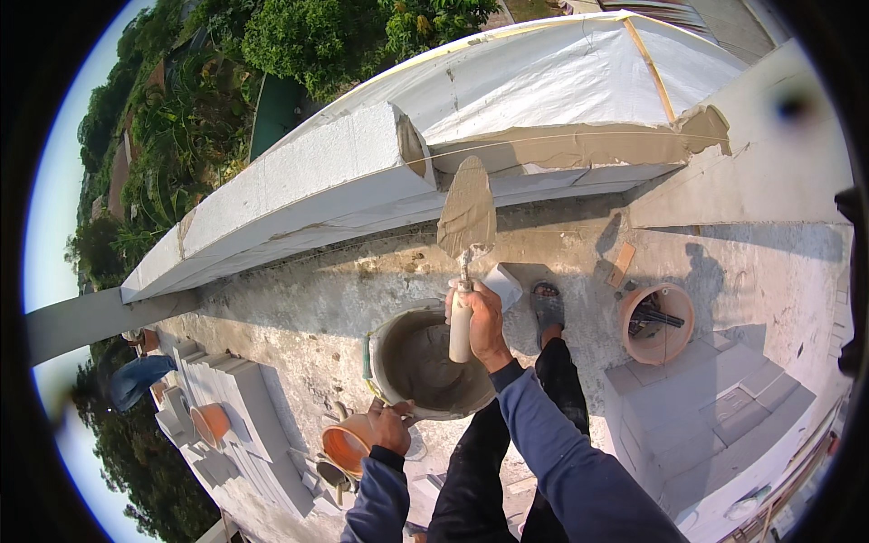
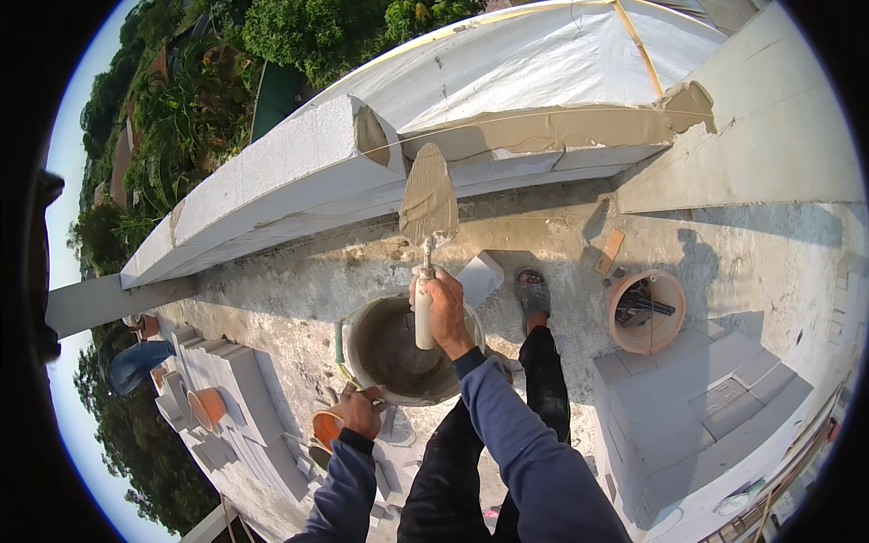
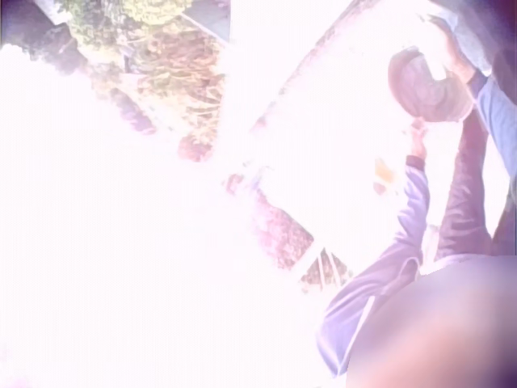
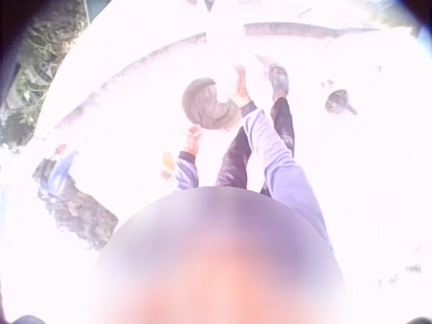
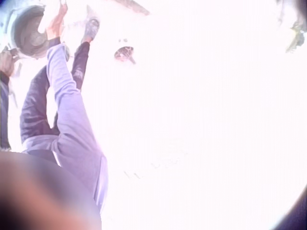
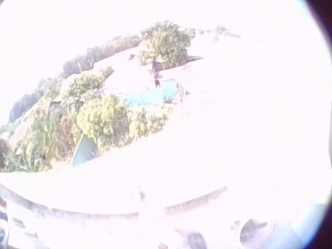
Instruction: The person scoops mortar from a bucket with a trowel and spreads it onto a rooftop ledge. They place white rectangular tiles onto the mortar, press them into position, and tap them with the trowel handle to level them. The person repeats this process for several tiles along the ledge.
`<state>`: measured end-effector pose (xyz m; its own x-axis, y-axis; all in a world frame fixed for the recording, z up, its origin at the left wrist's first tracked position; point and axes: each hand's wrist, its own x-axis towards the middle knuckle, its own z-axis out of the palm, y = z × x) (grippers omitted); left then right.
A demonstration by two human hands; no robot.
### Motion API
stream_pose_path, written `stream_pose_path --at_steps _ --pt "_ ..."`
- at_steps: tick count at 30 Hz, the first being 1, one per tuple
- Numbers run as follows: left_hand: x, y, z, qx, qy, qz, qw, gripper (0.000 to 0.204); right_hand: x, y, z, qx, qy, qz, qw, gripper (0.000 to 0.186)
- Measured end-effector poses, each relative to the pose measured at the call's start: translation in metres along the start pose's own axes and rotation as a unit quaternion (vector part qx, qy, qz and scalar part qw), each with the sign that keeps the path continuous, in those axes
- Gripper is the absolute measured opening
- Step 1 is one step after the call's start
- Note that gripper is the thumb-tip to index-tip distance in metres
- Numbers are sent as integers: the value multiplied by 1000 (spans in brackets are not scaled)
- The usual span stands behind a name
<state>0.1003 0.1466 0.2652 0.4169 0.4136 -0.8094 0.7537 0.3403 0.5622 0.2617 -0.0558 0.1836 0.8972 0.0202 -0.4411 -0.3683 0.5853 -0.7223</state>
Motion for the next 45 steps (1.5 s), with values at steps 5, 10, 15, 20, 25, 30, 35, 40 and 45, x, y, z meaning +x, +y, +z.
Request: stream_pose_path --at_steps 5,10,15,20,25,30,35,40,45 --pt "8 0 2 -22 2 -1 1000 29 98 -51 6 305 -208 231 900 44" --pt "18 20 10 -26 -20 19 999 34 42 -73 -32 146 -235 334 901 50" --pt "30 30 30 1 -39 70 997 36 -33 -92 -94 -558 -242 44 793 36" --pt "39 40 58 62 -87 139 984 31 -42 -78 -102 -847 -245 -173 440 18" --pt "46 51 84 125 -77 177 973 25 -59 -39 -96 -871 -293 -222 326 15" --pt "47 48 109 91 -85 147 981 18 -66 -37 -107 -715 -463 -43 522 22" --pt "28 57 92 172 -114 113 972 25 -47 -81 -126 -370 -338 409 763 37" --pt "3 76 73 65 -113 65 989 34 -60 -111 -116 -376 -261 316 831 36" --pt "2 84 76 29 -83 48 995 38 -37 -122 -95 -225 -161 229 933 21"
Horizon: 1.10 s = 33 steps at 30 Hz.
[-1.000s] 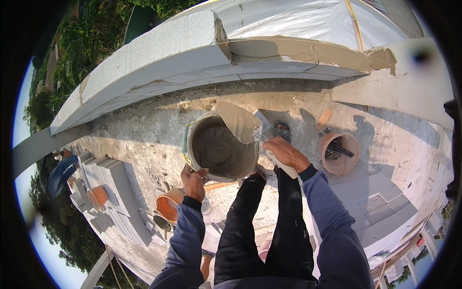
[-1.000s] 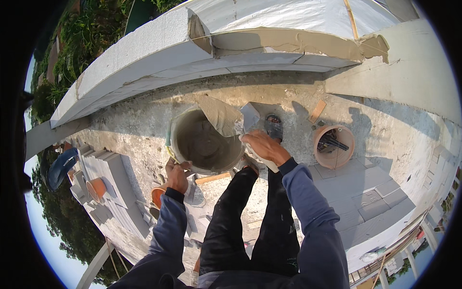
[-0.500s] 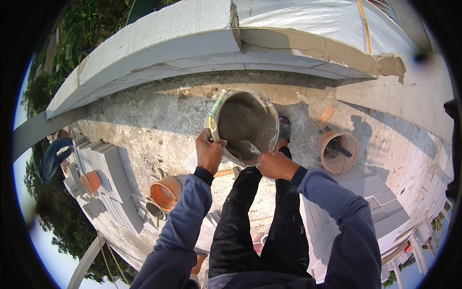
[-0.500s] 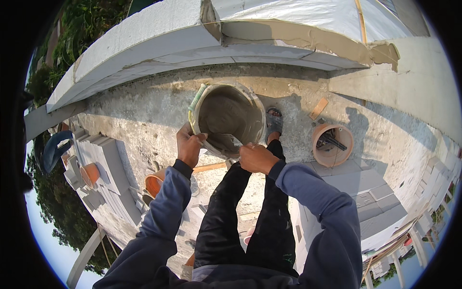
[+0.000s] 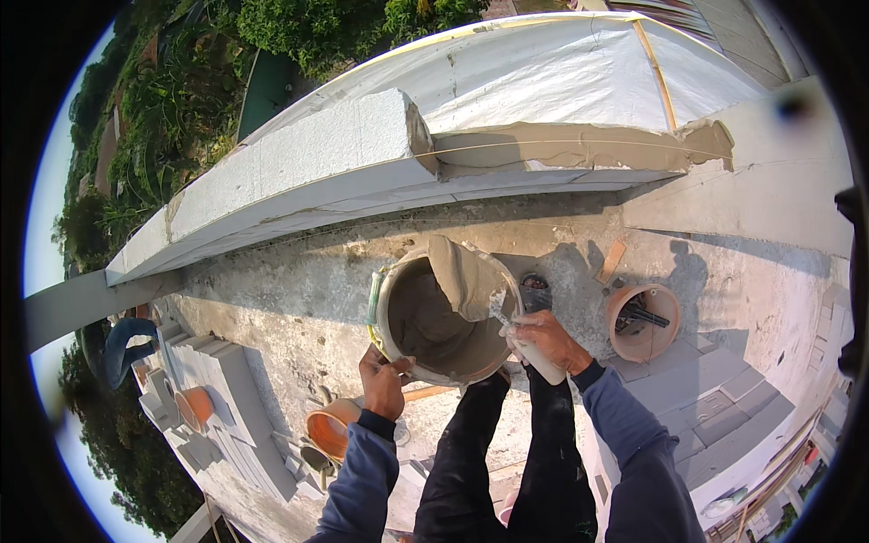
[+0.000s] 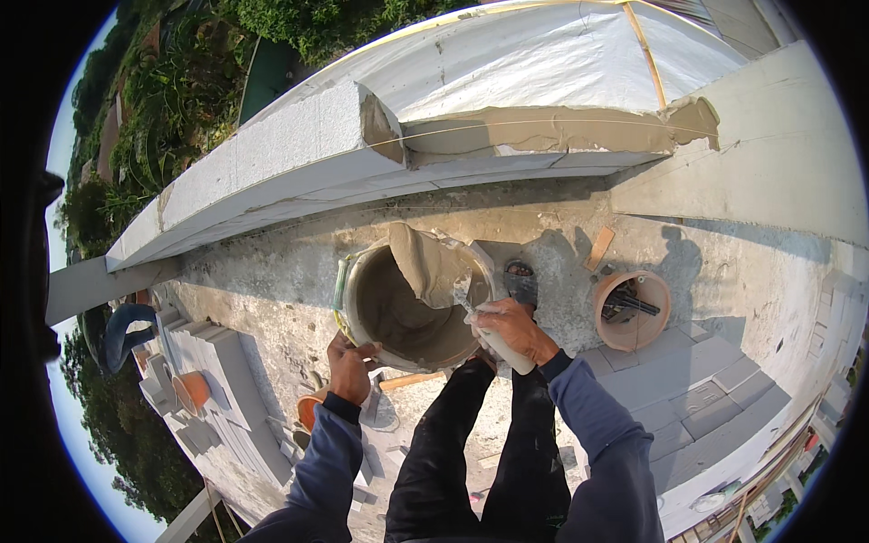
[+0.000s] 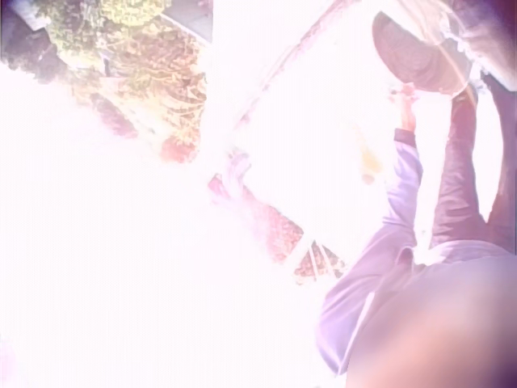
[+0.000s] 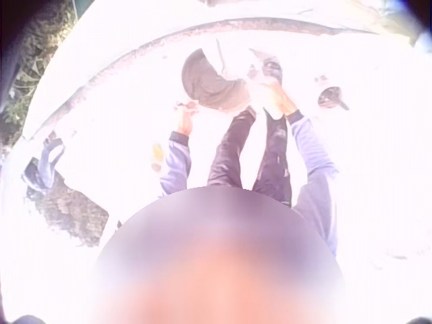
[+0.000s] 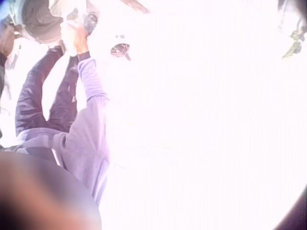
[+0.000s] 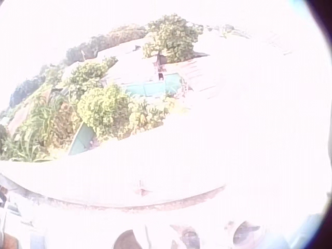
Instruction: The person scoops mortar from a bucket with a trowel and spreads it onto a rooftop ledge. They place white rectangular tiles onto the mortar, press them into position, and tap them with the trowel handle to level them. The person repeats this process for several tiles along the ledge.
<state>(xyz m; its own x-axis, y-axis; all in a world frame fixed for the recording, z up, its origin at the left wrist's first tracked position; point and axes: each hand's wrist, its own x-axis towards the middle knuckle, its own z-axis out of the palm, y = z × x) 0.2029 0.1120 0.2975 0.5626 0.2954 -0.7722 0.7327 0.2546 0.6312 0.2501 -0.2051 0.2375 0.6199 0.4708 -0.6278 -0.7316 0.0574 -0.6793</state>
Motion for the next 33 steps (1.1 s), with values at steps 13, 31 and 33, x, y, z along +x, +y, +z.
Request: stream_pose_path --at_steps 13,31,33 --pt "-7 -22 -24 30 28 8 999 34 232 -13 96 -315 421 -309 792 25" --pt "-16 -48 -20 75 36 -72 994 33 142 13 162 -259 447 -404 755 47" --pt "-9 -50 -20 67 39 -71 994 33 118 27 157 -303 462 -415 723 48"
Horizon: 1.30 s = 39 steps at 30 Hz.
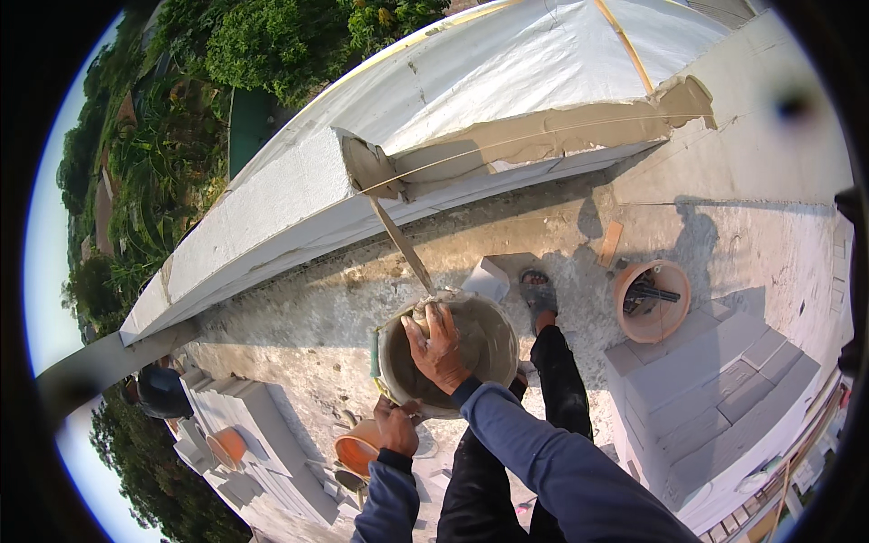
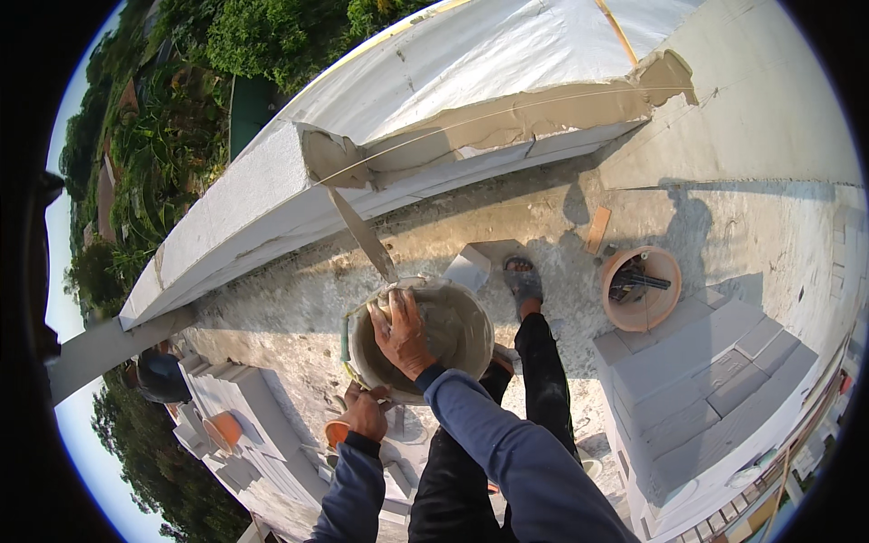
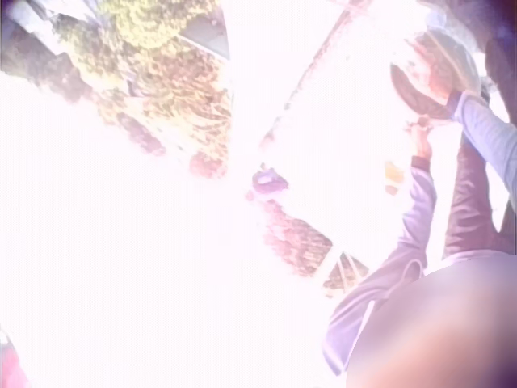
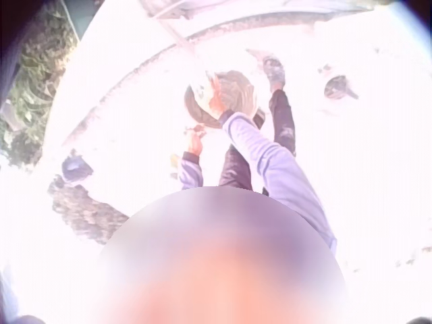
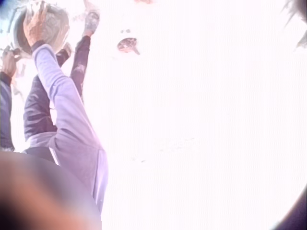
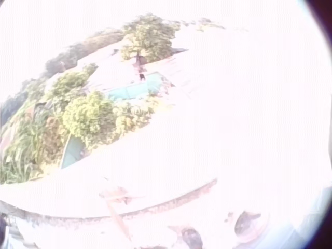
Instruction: The person scoops mortar from a bucket with a trowel and spreads it onto a rooftop ledge. They place white rectangular tiles onto the mortar, press them into position, and tap them with the trowel handle to level them. The person repeats this process for several tiles along the ledge.
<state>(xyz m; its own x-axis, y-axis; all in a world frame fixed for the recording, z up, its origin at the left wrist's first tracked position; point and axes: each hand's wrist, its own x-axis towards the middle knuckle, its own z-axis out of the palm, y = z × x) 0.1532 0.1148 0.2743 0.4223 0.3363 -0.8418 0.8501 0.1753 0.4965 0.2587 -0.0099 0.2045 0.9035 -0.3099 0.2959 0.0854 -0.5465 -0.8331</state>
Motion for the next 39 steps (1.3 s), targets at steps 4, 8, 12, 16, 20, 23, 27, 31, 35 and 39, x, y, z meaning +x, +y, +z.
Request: stream_pose_path --at_steps 4,8,12,16,20,23,27,31,35,39 --pt "14 -9 -5 -63 -18 41 997 32 -15 7 -54 47 -80 112 989 46" --pt "23 -7 -7 -47 -14 83 995 31 2 15 -98 37 -132 57 989 45" --pt "14 9 -10 -67 12 68 995 32 69 43 -70 -11 -96 8 995 45" --pt "4 17 -19 -82 38 56 994 33 116 55 -41 -13 -79 -53 995 44" --pt "6 9 -22 -92 38 50 994 32 136 39 -14 4 -94 -43 995 43" --pt "7 6 -20 -78 54 35 995 30 165 37 2 -36 -107 -48 992 42" --pt "0 8 -16 -71 53 14 996 28 204 54 -2 -33 -179 -5 983 41" --pt "-12 10 -14 -30 62 -16 998 30 194 56 -37 -19 -180 9 983 44" --pt "-16 12 -6 -51 64 -41 996 36 169 42 -48 -28 -229 54 971 45" --pt "-16 12 1 -54 54 -22 997 39 185 39 -12 -50 -275 72 958 45"
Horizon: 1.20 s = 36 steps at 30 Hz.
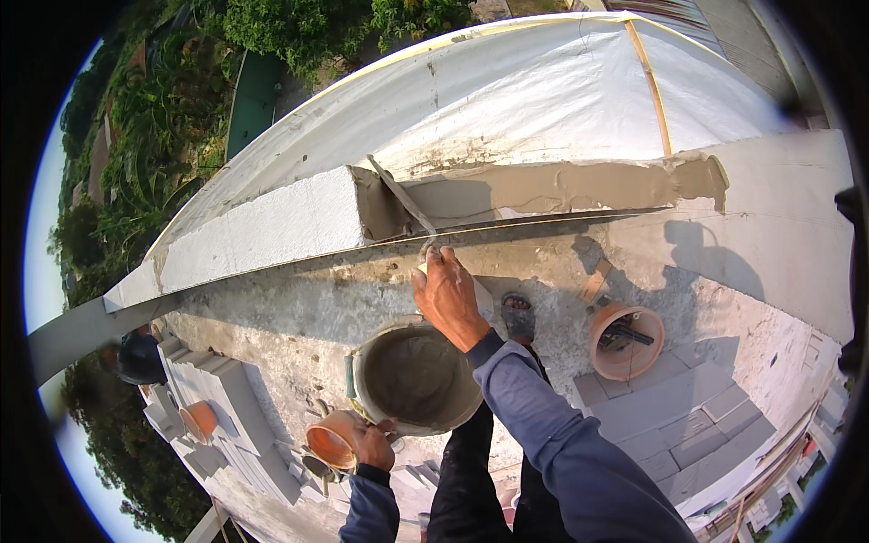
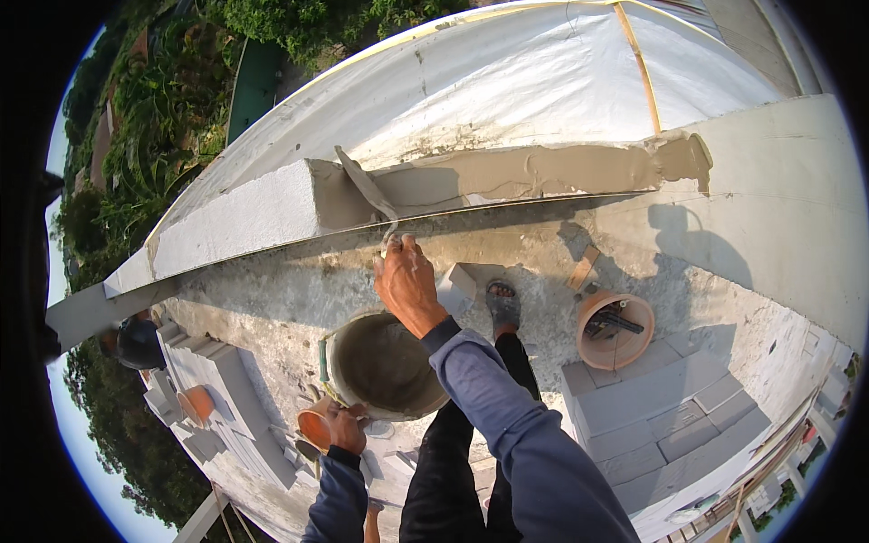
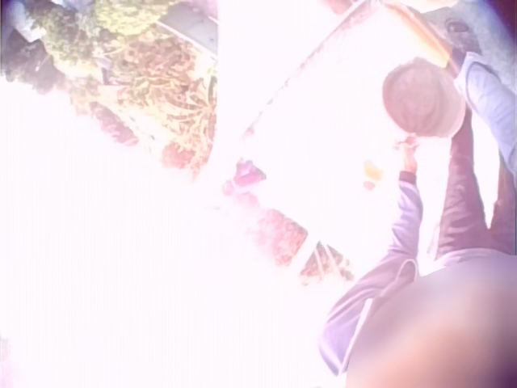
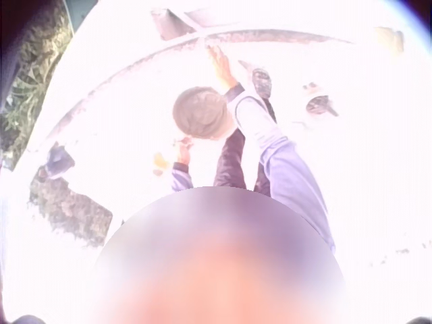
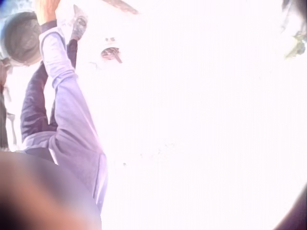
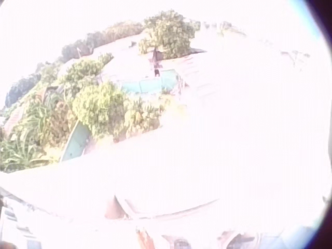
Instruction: The person scoops mortar from a bucket with a trowel and spreads it onto a rooftop ledge. They place white rectangular tiles onto the mortar, press them into position, and tap them with the trowel handle to level them. The person repeats this process for several tiles along the ledge.
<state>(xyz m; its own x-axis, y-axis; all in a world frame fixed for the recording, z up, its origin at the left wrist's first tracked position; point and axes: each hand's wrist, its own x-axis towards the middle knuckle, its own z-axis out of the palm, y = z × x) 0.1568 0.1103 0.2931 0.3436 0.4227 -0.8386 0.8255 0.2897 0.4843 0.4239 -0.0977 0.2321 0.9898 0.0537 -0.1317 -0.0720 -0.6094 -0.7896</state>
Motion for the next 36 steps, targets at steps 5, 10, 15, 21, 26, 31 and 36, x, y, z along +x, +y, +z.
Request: stream_pose_path --at_steps 5,10,15,21,26,31,36 --pt "7 -12 3 -26 11 -4 1000 37 39 5 -8 47 45 -31 997 46" --pt "12 -11 12 4 21 16 1000 42 9 -9 -30 37 -40 58 997 42" --pt "9 7 29 19 26 -1 999 42 28 -21 -9 19 -74 77 994 35" --pt "14 5 39 -1 44 -19 999 36 69 9 1 129 -18 -66 989 37" --pt "29 -1 36 10 14 11 1000 44 17 33 -21 159 37 -92 982 45" --pt "44 -14 18 -64 43 2 997 44 -98 39 -72 108 4 -203 973 43" --pt "78 -19 -17 166 -51 243 954 28 -131 4 -20 109 -390 151 902 38"
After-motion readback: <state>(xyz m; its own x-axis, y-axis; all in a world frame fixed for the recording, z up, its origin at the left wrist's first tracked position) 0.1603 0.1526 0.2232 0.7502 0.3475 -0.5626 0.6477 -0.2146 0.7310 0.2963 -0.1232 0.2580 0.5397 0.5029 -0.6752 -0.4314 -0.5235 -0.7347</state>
